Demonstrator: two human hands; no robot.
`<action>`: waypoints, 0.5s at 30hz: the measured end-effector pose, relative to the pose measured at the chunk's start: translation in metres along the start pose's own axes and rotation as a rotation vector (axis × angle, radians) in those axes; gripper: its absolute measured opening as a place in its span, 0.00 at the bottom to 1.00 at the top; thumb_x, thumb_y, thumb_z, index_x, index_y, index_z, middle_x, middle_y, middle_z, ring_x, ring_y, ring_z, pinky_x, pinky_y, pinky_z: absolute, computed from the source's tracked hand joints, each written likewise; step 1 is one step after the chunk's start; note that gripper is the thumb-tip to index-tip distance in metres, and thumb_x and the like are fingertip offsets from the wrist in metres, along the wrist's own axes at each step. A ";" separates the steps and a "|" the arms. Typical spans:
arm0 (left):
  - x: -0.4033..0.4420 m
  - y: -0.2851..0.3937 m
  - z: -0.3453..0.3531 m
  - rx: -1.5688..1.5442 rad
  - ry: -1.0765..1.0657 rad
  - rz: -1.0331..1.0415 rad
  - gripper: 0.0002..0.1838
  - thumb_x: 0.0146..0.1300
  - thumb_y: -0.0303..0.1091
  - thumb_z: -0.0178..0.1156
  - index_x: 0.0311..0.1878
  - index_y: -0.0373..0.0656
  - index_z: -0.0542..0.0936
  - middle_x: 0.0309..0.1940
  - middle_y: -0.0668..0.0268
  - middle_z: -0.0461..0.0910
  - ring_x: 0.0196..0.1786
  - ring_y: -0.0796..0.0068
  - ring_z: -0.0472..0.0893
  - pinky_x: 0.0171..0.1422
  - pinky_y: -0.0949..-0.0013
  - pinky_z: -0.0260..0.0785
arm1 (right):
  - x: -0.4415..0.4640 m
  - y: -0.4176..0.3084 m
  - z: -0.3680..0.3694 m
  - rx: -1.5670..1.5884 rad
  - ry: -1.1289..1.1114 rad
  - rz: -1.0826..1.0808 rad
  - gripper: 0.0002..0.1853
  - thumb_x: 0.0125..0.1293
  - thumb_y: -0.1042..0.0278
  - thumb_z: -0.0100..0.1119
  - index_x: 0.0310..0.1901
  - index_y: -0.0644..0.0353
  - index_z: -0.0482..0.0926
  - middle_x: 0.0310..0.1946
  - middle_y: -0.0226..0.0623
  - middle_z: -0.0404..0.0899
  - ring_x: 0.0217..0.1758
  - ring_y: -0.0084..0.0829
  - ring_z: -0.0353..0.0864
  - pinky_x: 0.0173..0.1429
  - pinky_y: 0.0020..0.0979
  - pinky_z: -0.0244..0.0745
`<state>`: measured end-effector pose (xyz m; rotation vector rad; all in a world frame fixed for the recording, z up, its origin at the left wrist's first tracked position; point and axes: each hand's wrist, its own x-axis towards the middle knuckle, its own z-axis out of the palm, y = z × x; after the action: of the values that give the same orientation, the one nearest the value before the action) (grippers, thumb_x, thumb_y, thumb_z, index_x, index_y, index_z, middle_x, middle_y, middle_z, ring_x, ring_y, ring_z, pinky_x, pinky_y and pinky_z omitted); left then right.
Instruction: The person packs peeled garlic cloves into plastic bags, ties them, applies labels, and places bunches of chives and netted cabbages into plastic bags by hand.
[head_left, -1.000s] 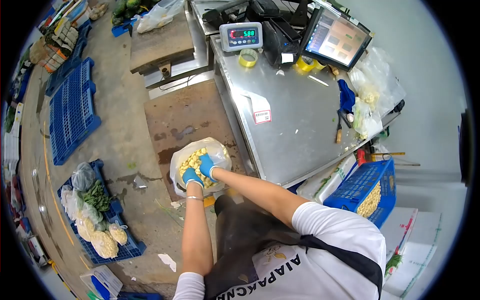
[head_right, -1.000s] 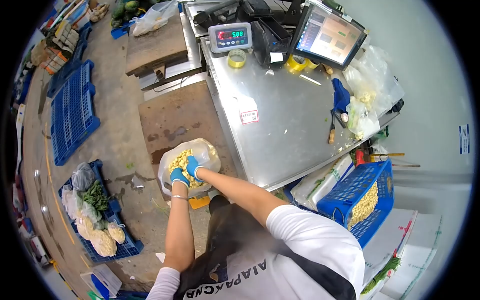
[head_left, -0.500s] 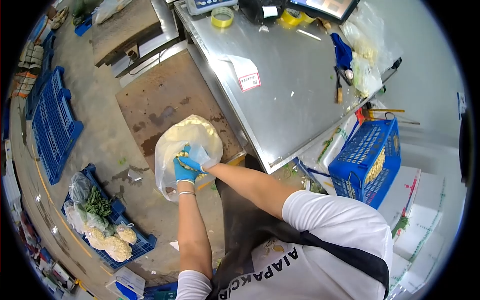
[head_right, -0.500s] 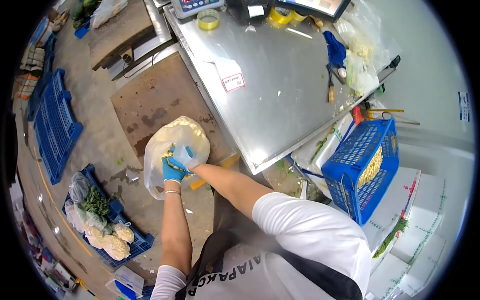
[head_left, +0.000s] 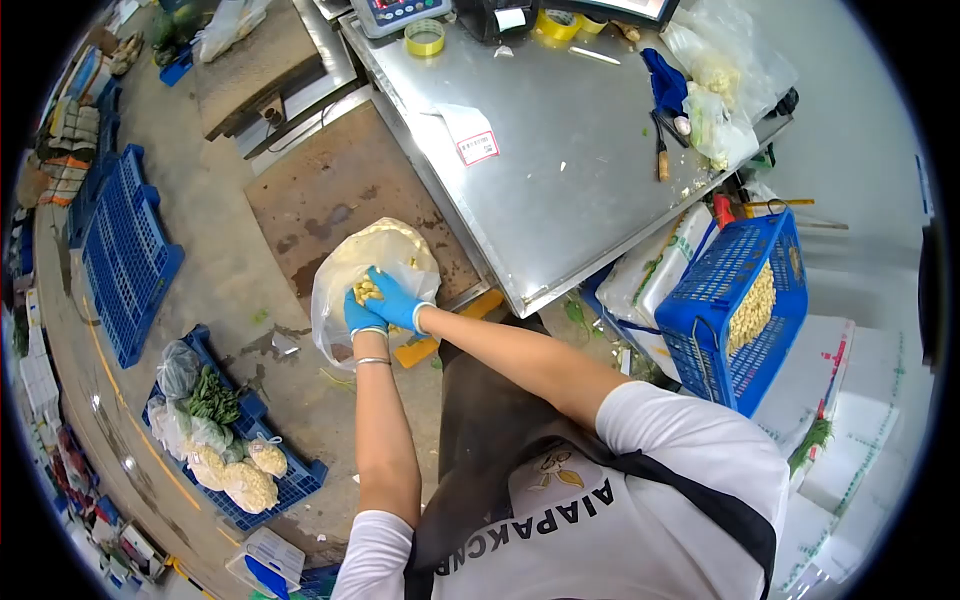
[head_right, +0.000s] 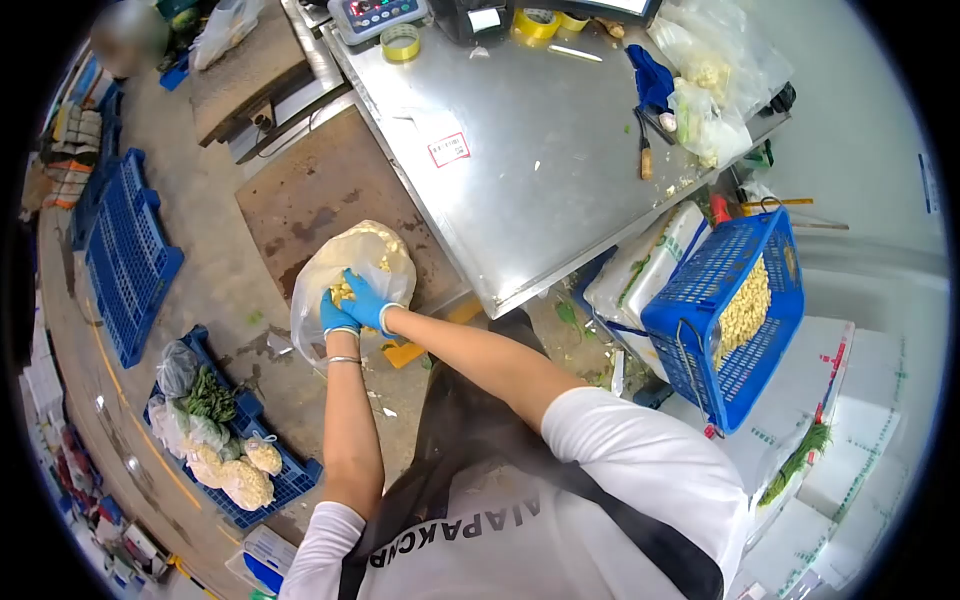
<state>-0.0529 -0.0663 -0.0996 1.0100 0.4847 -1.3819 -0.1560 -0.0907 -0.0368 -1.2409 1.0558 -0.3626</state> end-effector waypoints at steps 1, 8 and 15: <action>-0.007 0.000 0.003 0.022 0.016 0.003 0.25 0.71 0.47 0.40 0.60 0.39 0.74 0.58 0.56 0.76 0.57 0.56 0.76 0.67 0.54 0.66 | -0.009 -0.002 -0.004 0.083 -0.041 0.027 0.38 0.68 0.62 0.55 0.74 0.58 0.48 0.72 0.46 0.56 0.74 0.40 0.57 0.75 0.34 0.55; -0.051 0.006 0.034 0.290 0.056 -0.170 0.37 0.66 0.64 0.31 0.69 0.52 0.67 0.68 0.61 0.67 0.70 0.54 0.65 0.73 0.42 0.50 | -0.013 -0.018 -0.055 -0.014 -0.378 0.253 0.36 0.69 0.55 0.52 0.74 0.57 0.53 0.74 0.42 0.54 0.75 0.38 0.55 0.78 0.35 0.45; -0.017 0.004 0.002 0.002 0.233 -0.213 0.23 0.72 0.54 0.44 0.56 0.47 0.76 0.53 0.62 0.79 0.56 0.59 0.76 0.67 0.53 0.65 | 0.037 0.054 -0.003 -0.183 0.189 -0.047 0.28 0.57 0.52 0.63 0.53 0.61 0.69 0.47 0.54 0.74 0.48 0.53 0.76 0.56 0.47 0.70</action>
<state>-0.0532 -0.0588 -0.0839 1.1530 0.7825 -1.4587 -0.1557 -0.1014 -0.1011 -1.4176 1.2447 -0.4334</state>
